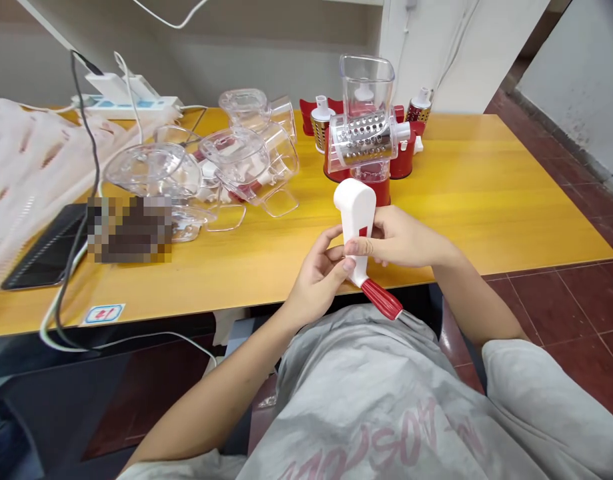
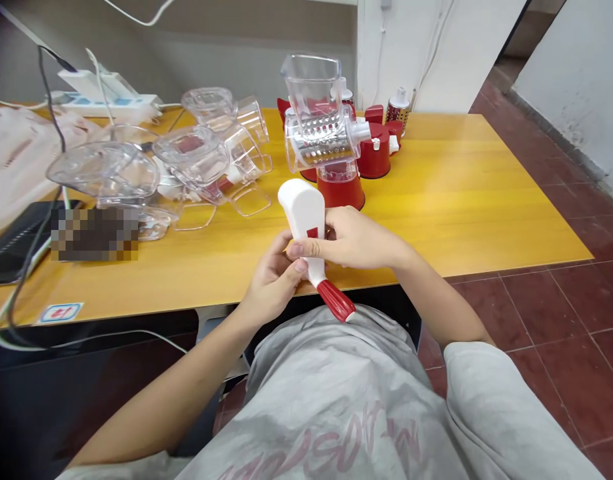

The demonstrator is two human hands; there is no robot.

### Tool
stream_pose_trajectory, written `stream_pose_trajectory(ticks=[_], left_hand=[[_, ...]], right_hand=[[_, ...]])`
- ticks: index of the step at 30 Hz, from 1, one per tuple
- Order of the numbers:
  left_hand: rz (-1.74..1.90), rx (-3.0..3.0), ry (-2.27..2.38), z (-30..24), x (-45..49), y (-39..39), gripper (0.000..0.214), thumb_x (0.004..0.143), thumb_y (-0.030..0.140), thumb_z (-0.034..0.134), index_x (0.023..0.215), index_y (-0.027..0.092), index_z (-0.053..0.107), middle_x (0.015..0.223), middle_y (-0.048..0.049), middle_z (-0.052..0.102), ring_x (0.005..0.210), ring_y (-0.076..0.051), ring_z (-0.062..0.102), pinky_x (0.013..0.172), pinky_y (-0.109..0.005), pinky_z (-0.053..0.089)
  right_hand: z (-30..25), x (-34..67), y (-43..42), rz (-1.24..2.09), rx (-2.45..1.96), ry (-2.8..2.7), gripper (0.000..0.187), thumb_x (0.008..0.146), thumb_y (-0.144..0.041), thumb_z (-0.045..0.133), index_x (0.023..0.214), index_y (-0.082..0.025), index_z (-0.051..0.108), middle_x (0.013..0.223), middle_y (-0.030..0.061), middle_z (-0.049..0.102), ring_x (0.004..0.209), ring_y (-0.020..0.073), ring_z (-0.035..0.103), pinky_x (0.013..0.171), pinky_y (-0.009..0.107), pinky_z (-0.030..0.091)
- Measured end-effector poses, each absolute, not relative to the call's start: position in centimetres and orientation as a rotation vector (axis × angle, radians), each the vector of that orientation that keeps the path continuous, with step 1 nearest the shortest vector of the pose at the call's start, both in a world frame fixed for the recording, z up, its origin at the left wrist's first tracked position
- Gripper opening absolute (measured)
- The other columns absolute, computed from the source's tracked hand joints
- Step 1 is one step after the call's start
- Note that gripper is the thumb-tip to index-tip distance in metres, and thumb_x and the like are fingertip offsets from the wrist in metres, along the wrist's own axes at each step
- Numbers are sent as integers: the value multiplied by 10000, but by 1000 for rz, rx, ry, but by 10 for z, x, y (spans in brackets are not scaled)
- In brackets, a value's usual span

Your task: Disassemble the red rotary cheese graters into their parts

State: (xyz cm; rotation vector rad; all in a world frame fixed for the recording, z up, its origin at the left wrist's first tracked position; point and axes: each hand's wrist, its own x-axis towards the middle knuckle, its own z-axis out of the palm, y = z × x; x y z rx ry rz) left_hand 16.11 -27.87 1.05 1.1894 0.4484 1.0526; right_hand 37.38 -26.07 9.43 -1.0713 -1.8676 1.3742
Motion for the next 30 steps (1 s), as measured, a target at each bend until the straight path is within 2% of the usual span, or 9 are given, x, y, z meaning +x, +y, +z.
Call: stream_pose_trajectory(ticks=[6,8,11,13,15,18,21,25,30], left_hand=[[978,1181,430,7,159,-269,783,892,676,1001,1414,232,621,837,18,699,634,-122,595,586,-201,484],[986,1189,382,9,157,-268,782,878,848,913,1283,221,679,780,21,658,578,-111,504,552,-218,422],[1023,1247,379,14,153,-268,891,933,1044,619,963,164,759,738,-44,661,579,-129,496,550,-255,398],[964,1308,376,15,149,-267,991,960,1077,482,770,144,757,694,-96,673,574,-163,550,527,-280,397],[870,1356,356,14,145,-266,989,971,1052,513,700,135,766,697,-137,720,566,-190,606,518,-298,426],[784,1323,316,14,142,-266,768,973,881,763,944,118,857,748,-145,797,601,-209,677,590,-301,521],[726,1233,222,15,141,-268,744,1020,848,737,1108,115,835,665,-127,780,624,-241,717,641,-318,576],[661,1120,170,11,138,-270,761,1082,843,646,1137,99,800,632,-124,772,520,-250,735,554,-308,562],[712,990,96,13,138,-271,633,972,690,924,1242,221,595,925,-87,869,659,-274,847,559,-316,685]], right_hand=[[96,376,-263,1495,-954,-1553,894,702,-487,1076,1383,-197,573,1096,23,759,842,92,715,646,199,641],[95,377,-263,1535,-840,-1510,893,722,-447,1071,1393,-221,526,1133,23,758,897,97,737,713,208,682],[89,379,-260,1658,-624,-1512,783,818,-436,1012,1348,-224,475,1152,34,783,860,101,771,731,227,699],[83,379,-257,1740,-493,-1557,721,856,-415,984,1327,-214,476,1212,59,795,831,98,780,718,228,695],[77,377,-253,1773,-432,-1595,720,845,-382,993,1350,-202,513,1232,58,789,831,91,775,716,220,689],[71,375,-250,1749,-468,-1569,954,820,-353,1016,1591,-238,465,1184,17,774,880,86,768,763,205,682],[69,374,-248,1703,-521,-1536,1222,807,-354,1027,1771,-293,279,1287,42,780,1059,114,800,855,192,679],[68,375,-246,1678,-583,-1627,1113,858,-447,986,1755,-269,352,1468,119,755,1179,131,783,931,203,683],[71,378,-249,1151,-838,-1716,904,824,-504,1006,1602,-287,600,1561,88,690,1044,76,705,863,193,649]])
